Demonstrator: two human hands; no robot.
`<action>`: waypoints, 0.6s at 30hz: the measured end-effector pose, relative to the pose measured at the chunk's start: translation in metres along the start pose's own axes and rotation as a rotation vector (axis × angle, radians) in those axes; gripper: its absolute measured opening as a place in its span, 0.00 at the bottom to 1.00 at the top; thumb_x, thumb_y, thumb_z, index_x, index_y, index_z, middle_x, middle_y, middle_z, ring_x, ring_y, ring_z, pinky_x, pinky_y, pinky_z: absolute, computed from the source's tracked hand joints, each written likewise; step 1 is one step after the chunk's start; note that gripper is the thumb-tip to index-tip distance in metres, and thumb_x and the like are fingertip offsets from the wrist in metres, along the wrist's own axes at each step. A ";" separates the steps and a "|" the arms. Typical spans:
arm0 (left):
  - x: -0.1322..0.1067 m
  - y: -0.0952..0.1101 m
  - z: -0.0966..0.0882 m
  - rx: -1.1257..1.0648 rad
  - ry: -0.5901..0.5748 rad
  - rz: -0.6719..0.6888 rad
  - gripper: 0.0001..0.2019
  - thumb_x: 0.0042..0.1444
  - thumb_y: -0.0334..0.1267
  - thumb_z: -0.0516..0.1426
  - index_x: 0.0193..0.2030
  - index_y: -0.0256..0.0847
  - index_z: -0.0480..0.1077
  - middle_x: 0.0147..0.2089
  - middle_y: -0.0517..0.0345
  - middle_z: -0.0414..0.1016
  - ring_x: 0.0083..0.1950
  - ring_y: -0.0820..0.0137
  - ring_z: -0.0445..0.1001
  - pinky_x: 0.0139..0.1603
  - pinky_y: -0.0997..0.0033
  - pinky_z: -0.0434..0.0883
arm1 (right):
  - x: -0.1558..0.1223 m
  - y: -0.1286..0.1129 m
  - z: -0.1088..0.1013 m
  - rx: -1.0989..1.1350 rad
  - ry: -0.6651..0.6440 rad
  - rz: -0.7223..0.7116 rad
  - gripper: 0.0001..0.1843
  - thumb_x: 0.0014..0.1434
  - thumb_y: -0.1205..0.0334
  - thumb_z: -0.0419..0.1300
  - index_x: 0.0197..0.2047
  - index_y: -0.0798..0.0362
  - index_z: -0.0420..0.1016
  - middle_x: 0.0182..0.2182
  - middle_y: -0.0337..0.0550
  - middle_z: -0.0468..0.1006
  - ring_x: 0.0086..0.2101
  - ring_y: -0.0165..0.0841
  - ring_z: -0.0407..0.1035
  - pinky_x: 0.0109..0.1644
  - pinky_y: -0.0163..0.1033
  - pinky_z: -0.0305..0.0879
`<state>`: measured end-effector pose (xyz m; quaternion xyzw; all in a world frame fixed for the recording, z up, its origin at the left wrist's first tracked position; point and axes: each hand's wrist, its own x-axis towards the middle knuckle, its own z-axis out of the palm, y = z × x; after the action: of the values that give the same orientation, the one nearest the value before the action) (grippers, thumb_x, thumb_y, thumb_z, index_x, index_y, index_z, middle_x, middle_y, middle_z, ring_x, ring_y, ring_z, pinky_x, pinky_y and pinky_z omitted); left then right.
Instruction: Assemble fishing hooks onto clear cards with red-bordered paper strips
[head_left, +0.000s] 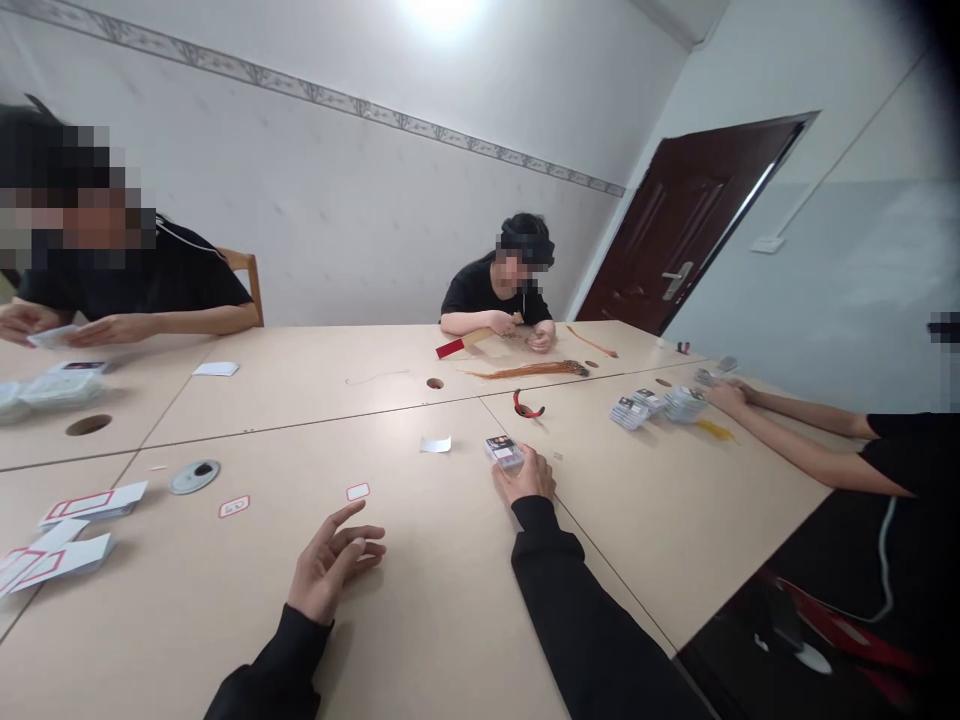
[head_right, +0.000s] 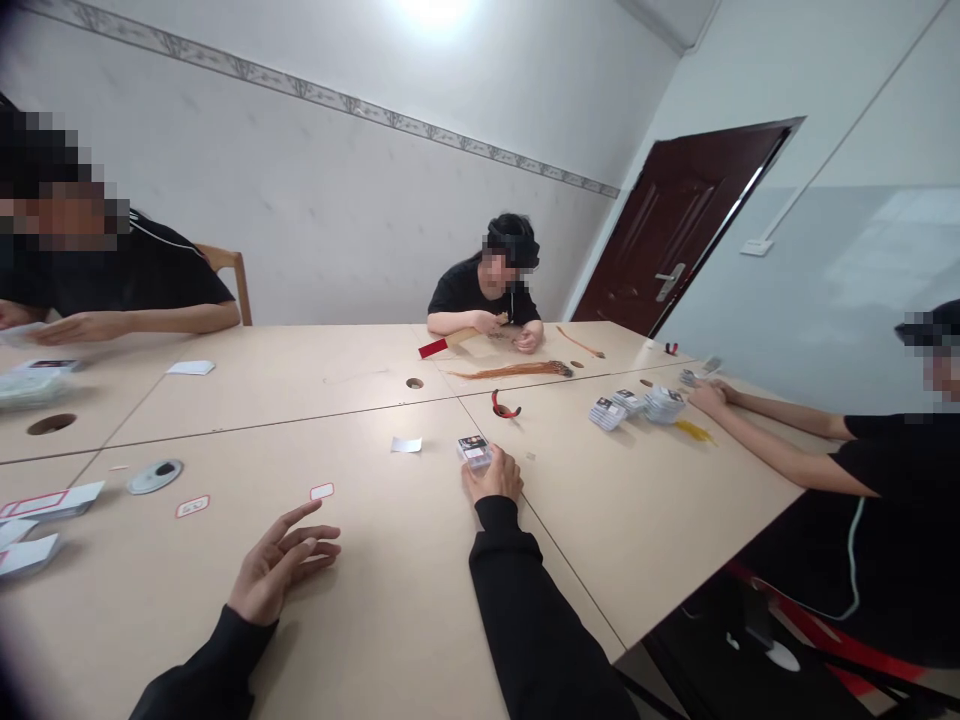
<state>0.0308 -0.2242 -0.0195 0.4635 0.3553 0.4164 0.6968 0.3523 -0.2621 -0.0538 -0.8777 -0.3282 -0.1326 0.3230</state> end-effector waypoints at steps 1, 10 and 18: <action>-0.003 0.001 -0.003 -0.007 0.027 0.019 0.32 0.42 0.49 0.65 0.53 0.38 0.65 0.36 0.50 0.79 0.35 0.62 0.78 0.41 0.60 0.74 | -0.001 0.001 -0.002 0.008 0.003 -0.015 0.32 0.48 0.49 0.60 0.55 0.54 0.66 0.49 0.57 0.70 0.48 0.50 0.65 0.48 0.49 0.60; -0.053 0.017 -0.056 -0.016 0.330 0.130 0.27 0.39 0.45 0.66 0.46 0.36 0.69 0.31 0.53 0.79 0.30 0.63 0.78 0.37 0.61 0.75 | -0.027 -0.016 -0.009 0.126 -0.117 -0.340 0.20 0.56 0.56 0.51 0.49 0.54 0.72 0.48 0.50 0.73 0.50 0.40 0.63 0.55 0.43 0.56; -0.094 0.005 -0.064 0.073 0.376 0.212 0.18 0.45 0.40 0.60 0.43 0.35 0.67 0.28 0.55 0.77 0.26 0.68 0.76 0.30 0.67 0.73 | -0.032 -0.088 0.028 0.282 -0.273 -0.419 0.21 0.54 0.60 0.51 0.46 0.64 0.74 0.43 0.64 0.75 0.45 0.50 0.68 0.52 0.54 0.58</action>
<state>-0.0648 -0.2860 -0.0245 0.4372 0.4431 0.5534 0.5534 0.2700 -0.2089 -0.0467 -0.7468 -0.5581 -0.0302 0.3604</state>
